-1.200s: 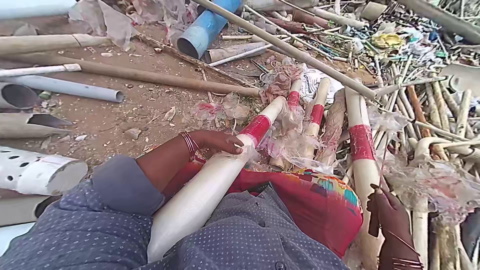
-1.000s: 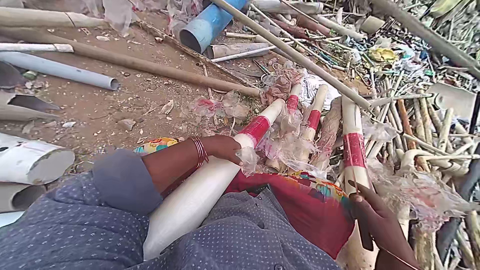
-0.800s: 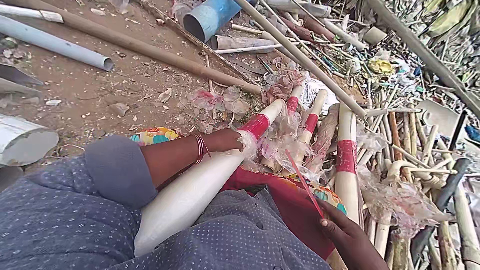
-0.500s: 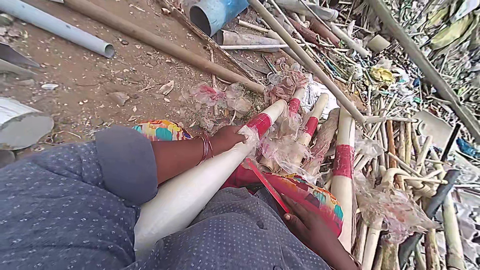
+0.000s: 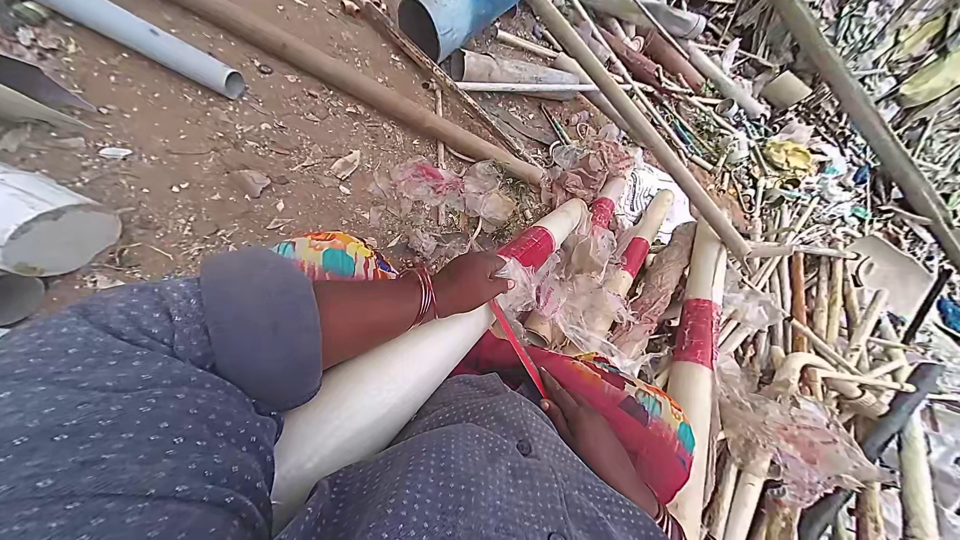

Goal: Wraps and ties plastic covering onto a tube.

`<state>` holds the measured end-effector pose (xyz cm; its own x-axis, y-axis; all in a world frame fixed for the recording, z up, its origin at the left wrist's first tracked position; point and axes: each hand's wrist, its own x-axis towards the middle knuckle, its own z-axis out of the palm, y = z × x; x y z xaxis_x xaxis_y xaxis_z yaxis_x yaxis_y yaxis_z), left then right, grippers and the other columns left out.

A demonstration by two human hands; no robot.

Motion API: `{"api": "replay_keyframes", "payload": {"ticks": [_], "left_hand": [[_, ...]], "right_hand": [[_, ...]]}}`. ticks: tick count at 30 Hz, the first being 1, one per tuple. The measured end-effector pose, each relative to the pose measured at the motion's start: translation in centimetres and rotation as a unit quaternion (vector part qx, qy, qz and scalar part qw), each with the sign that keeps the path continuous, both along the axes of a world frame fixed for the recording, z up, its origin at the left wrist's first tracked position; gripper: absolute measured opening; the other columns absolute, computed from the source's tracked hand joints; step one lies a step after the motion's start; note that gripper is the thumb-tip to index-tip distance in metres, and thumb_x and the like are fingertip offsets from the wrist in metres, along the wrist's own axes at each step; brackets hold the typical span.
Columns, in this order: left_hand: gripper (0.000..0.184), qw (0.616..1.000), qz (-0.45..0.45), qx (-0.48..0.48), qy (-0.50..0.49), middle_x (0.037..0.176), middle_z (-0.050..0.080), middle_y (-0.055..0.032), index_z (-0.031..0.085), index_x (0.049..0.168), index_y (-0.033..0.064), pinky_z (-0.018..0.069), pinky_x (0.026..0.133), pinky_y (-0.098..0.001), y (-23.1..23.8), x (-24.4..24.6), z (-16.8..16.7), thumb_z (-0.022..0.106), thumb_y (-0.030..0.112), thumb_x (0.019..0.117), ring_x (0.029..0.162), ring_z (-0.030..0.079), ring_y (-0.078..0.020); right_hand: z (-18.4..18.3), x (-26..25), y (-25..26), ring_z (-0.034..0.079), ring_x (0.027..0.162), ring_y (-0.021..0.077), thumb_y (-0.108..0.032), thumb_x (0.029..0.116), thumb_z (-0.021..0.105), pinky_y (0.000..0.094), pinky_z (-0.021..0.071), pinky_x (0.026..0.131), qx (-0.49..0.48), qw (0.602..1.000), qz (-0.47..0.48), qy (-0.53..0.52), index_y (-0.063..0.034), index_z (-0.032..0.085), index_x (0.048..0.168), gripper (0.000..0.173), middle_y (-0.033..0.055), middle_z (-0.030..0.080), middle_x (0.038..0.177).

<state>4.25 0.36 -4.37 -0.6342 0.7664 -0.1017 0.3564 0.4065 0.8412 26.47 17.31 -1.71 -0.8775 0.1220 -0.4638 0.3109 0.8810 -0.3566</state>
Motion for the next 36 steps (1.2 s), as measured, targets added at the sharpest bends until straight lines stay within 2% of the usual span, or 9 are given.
{"api": "replay_keyframes", "payload": {"ticks": [7,12,17,23,29,30,32,33,36], "left_hand": [[0.031,0.994,-0.044,0.012,0.099,0.103,0.066,-0.0264,0.065,0.095,-0.0119,0.0499,0.088,-0.0561,0.0,-0.3,-0.7,0.057,0.017,0.1041,0.1,0.066,-0.0391],[0.029,0.988,-0.073,-0.001,0.134,0.096,0.064,-0.0236,0.066,0.093,-0.011,0.0513,0.083,-0.0538,0.0,-0.2,-0.1,0.056,0.014,0.1037,0.092,0.066,-0.0372],[0.029,0.981,-0.1,-0.005,0.169,0.089,0.062,-0.0217,0.064,0.087,-0.0099,0.0513,0.077,-0.0524,0.2,-0.2,-0.2,0.057,0.012,0.1029,0.087,0.065,-0.0364],[0.027,0.975,-0.113,-0.004,0.192,0.094,0.065,-0.0246,0.067,0.092,-0.0125,0.0524,0.082,-0.0548,0.3,0.0,-0.3,0.057,0.01,0.1021,0.093,0.067,-0.04],[0.027,0.972,-0.129,-0.023,0.195,0.092,0.063,-0.0231,0.066,0.09,-0.0112,0.0523,0.079,-0.0538,0.5,0.3,0.1,0.058,0.011,0.1024,0.089,0.066,-0.0387],[0.026,0.97,-0.141,-0.02,0.196,0.091,0.064,-0.0233,0.066,0.09,-0.0112,0.0522,0.078,-0.0541,0.6,0.6,0.2,0.058,0.011,0.102,0.088,0.066,-0.039],[0.027,0.968,-0.17,-0.056,0.175,0.096,0.065,-0.0236,0.067,0.095,-0.0111,0.0519,0.081,-0.0547,1.1,1.6,1.1,0.057,0.012,0.103,0.093,0.067,-0.0391],[0.028,0.971,-0.165,-0.091,0.145,0.102,0.065,-0.0238,0.067,0.1,-0.0109,0.0508,0.086,-0.0552,1.3,2.0,1.7,0.055,0.014,0.1051,0.098,0.066,-0.039],[0.03,0.982,-0.105,-0.112,0.111,0.099,0.063,-0.0201,0.065,0.096,-0.0072,0.0504,0.082,-0.0529,0.9,1.3,1.8,0.052,0.017,0.1068,0.094,0.065,-0.0348]], "right_hand": [[0.9,-2.4,-0.6,0.068,0.111,0.0411,-0.021,0.1118,0.041,0.0508,0.0536,0.094,0.021,0.999,0.027,-0.042,-0.0055,0.041,0.157,0.048,0.0255,0.065,0.13],[1.8,-3.9,-0.9,0.068,0.108,0.0398,-0.022,0.1125,0.039,0.0503,0.0535,0.093,0.036,0.997,0.031,-0.065,-0.0071,0.04,0.158,0.048,0.0248,0.066,0.124],[2.7,-5.2,-1.8,0.066,0.113,0.0402,-0.026,0.1136,0.036,0.0508,0.0516,0.097,0.05,0.992,0.03,-0.114,-0.0096,0.036,0.16,0.049,0.0252,0.064,0.128],[2.9,-6.0,-2.2,0.063,0.12,0.0389,-0.027,0.1139,0.035,0.0493,0.0487,0.103,0.043,0.99,0.026,-0.132,-0.009,0.034,0.161,0.051,0.0252,0.061,0.134],[2.9,-6.7,-2.5,0.062,0.122,0.0391,-0.028,0.1142,0.033,0.0495,0.0485,0.103,0.049,0.991,0.025,-0.121,-0.0083,0.034,0.161,0.05,0.0256,0.059,0.136],[2.4,-7.2,-2.6,0.064,0.119,0.0396,-0.027,0.114,0.034,0.0499,0.0494,0.101,0.049,0.994,0.024,-0.099,-0.0049,0.041,0.157,0.049,0.0264,0.06,0.134],[1.1,-8.9,-3.1,0.065,0.116,0.039,-0.026,0.1134,0.035,0.0496,0.0499,0.1,0.042,0.998,0.021,-0.051,0.0057,0.061,0.133,0.045,0.0276,0.062,0.127],[0.8,-10.0,-3.5,0.065,0.116,0.0381,-0.025,0.1132,0.035,0.0495,0.0497,0.1,0.043,0.998,0.028,-0.047,0.007,0.064,0.125,0.045,0.0273,0.063,0.127],[1.0,-11.9,-4.0,0.063,0.119,0.0377,-0.026,0.1129,0.037,0.0492,0.0487,0.102,0.044,0.997,0.057,-0.042,0.008,0.062,0.127,0.044,0.0276,0.062,0.129]]}}
